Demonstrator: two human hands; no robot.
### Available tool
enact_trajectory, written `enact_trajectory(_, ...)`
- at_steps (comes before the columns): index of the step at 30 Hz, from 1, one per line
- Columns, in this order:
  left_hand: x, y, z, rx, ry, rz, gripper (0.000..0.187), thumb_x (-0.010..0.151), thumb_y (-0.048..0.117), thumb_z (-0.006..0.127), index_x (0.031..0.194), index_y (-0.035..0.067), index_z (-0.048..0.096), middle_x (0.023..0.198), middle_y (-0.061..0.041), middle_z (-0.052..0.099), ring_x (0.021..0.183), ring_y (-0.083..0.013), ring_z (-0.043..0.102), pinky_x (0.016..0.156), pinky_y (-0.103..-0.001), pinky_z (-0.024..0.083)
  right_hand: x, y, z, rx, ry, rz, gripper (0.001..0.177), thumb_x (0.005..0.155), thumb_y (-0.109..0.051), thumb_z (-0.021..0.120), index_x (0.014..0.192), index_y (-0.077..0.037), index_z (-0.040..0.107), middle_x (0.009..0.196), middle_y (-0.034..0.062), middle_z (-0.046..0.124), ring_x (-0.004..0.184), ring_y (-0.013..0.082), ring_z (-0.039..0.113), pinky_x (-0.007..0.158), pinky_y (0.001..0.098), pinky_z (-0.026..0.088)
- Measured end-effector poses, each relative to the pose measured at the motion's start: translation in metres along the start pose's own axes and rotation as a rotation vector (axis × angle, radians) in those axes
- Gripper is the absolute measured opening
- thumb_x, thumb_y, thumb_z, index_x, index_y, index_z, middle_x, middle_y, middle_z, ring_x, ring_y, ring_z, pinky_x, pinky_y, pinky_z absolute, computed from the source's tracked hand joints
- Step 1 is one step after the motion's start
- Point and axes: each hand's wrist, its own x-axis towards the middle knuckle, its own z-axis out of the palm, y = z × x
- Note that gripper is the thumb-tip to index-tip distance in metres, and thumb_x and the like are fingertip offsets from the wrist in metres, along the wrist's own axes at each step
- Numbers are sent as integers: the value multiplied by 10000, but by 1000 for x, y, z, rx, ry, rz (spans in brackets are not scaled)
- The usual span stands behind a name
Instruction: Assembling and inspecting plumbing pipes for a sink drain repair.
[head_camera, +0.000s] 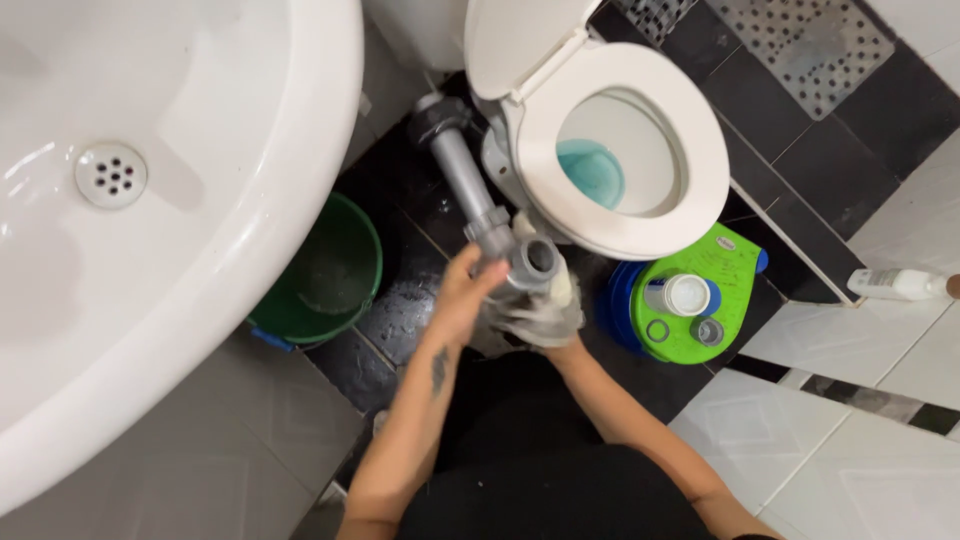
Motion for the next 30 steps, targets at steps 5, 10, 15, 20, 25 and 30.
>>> enact_trajectory(5, -14, 54, -26, 158, -229, 97, 610, 787, 272, 818, 1316, 32, 631, 1235, -126, 703, 1120, -241, 664, 977, -383, 553, 34, -42, -3, 444, -223, 37, 280, 1034, -279, 626, 1169, -38, 577, 1106, 82, 636, 1045, 215, 616, 919, 349, 503)
enact_trajectory(10, -35, 76, -13, 566, -570, 179, 548, 763, 336, 808, 1193, 14, 700, 1085, -130, 767, 995, -223, 738, 893, -346, 583, 64, -99, -12, 879, -399, 101, 288, 1071, -355, 621, 1017, -74, 583, 949, 45, 620, 915, 180, 599, 818, 299, 489)
enact_trajectory(15, -41, 78, 11, 704, -439, -59, 478, 702, 416, 852, 931, 7, 760, 789, -107, 769, 724, -205, 750, 717, -352, 599, 83, -126, -12, 1337, -571, 150, 403, 1108, -431, 615, 865, -110, 589, 792, 8, 604, 784, 144, 581, 717, 249, 474)
enact_trajectory(20, -47, 78, 13, 681, -343, 116, 444, 679, 410, 835, 873, 13, 788, 701, -113, 758, 632, -213, 750, 682, -323, 584, 72, -112, -11, 1052, -364, 188, 400, 960, -505, 723, 870, -189, 495, 752, -71, 471, 735, 77, 417, 760, 227, 346)
enact_trajectory(25, -51, 89, 21, 878, -265, 21, 498, 635, 440, 845, 840, -6, 765, 656, -152, 725, 597, -251, 738, 619, -356, 581, 64, -126, -7, 1074, -310, 182, 498, 925, -604, 705, 876, -143, 524, 793, -31, 497, 788, 110, 439, 782, 238, 380)
enact_trajectory(30, -50, 85, 23, 964, -159, 126, 541, 614, 454, 842, 897, 0, 761, 706, -179, 729, 671, -304, 729, 680, -421, 585, 69, -129, -2, 929, -57, 168, 152, 814, -112, 562, 944, -44, 522, 827, 69, 514, 801, 185, 491, 802, 326, 462)
